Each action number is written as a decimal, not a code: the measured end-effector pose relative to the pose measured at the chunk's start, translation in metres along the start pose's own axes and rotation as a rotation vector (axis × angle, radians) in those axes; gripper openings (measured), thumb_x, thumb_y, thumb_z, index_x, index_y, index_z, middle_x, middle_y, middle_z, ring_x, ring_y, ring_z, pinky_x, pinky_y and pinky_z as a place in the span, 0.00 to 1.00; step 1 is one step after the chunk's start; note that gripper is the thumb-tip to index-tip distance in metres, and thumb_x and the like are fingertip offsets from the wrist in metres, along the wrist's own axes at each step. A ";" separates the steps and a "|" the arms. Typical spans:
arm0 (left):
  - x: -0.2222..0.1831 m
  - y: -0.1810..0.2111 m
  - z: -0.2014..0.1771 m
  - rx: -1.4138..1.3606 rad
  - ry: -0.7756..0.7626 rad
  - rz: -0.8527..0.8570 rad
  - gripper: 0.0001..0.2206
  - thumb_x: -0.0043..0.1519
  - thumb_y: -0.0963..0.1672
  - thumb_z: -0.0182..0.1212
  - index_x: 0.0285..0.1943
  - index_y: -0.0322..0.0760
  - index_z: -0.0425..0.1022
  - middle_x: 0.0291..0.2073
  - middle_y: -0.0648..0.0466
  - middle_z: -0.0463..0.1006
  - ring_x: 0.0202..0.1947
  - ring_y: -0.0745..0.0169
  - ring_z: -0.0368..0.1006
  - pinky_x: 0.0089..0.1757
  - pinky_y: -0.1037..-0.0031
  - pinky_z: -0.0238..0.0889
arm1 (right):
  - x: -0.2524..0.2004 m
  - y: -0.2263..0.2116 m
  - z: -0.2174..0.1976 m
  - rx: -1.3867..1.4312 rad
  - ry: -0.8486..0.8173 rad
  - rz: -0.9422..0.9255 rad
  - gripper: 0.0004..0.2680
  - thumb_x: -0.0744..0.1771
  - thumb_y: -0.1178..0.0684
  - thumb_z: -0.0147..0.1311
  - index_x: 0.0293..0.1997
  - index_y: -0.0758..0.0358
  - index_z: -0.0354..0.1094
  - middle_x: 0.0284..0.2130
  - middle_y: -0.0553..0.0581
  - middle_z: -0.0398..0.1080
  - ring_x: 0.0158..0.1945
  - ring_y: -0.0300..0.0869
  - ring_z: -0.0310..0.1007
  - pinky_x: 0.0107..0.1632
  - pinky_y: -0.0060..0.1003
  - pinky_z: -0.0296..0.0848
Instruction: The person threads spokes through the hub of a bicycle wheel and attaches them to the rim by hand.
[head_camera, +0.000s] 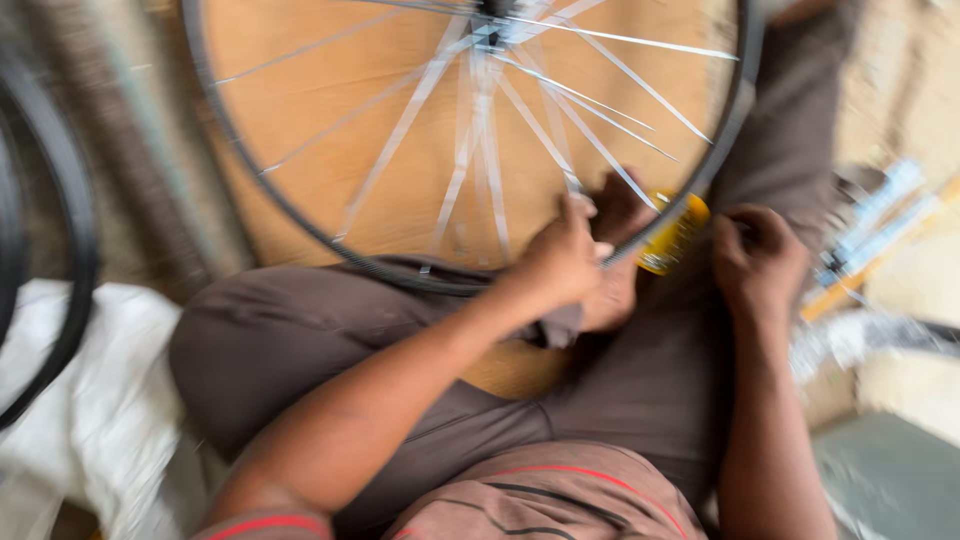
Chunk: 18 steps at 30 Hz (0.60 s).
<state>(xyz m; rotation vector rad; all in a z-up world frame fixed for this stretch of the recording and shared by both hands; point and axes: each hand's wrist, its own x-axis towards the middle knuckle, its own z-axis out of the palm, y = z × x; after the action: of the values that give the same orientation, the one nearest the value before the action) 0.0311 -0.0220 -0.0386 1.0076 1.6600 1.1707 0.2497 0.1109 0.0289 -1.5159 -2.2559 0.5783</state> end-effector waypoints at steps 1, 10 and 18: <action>-0.001 -0.002 -0.004 -0.040 -0.020 -0.013 0.24 0.57 0.41 0.63 0.58 0.25 0.58 0.42 0.30 0.77 0.44 0.28 0.76 0.43 0.51 0.70 | 0.001 -0.004 0.000 -0.004 0.012 0.008 0.04 0.69 0.57 0.62 0.46 0.66 0.76 0.35 0.54 0.77 0.39 0.33 0.75 0.46 0.30 0.74; -0.004 0.027 -0.037 -0.077 -0.158 -0.207 0.20 0.58 0.40 0.61 0.55 0.28 0.57 0.35 0.36 0.79 0.39 0.38 0.80 0.42 0.57 0.71 | 0.002 -0.027 -0.003 -0.142 -0.009 0.075 0.04 0.67 0.55 0.63 0.42 0.62 0.78 0.28 0.55 0.76 0.31 0.39 0.76 0.39 0.34 0.73; -0.003 0.026 -0.041 0.055 -0.148 -0.184 0.21 0.58 0.41 0.65 0.55 0.27 0.58 0.37 0.36 0.78 0.41 0.37 0.79 0.43 0.56 0.71 | 0.003 -0.035 -0.003 -0.181 -0.047 0.104 0.04 0.66 0.54 0.62 0.42 0.60 0.78 0.28 0.54 0.76 0.30 0.40 0.76 0.38 0.35 0.72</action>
<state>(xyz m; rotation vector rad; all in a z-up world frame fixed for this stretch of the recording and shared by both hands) -0.0025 -0.0303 -0.0048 0.9306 1.6365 0.9130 0.2233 0.1023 0.0498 -1.7319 -2.3303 0.4528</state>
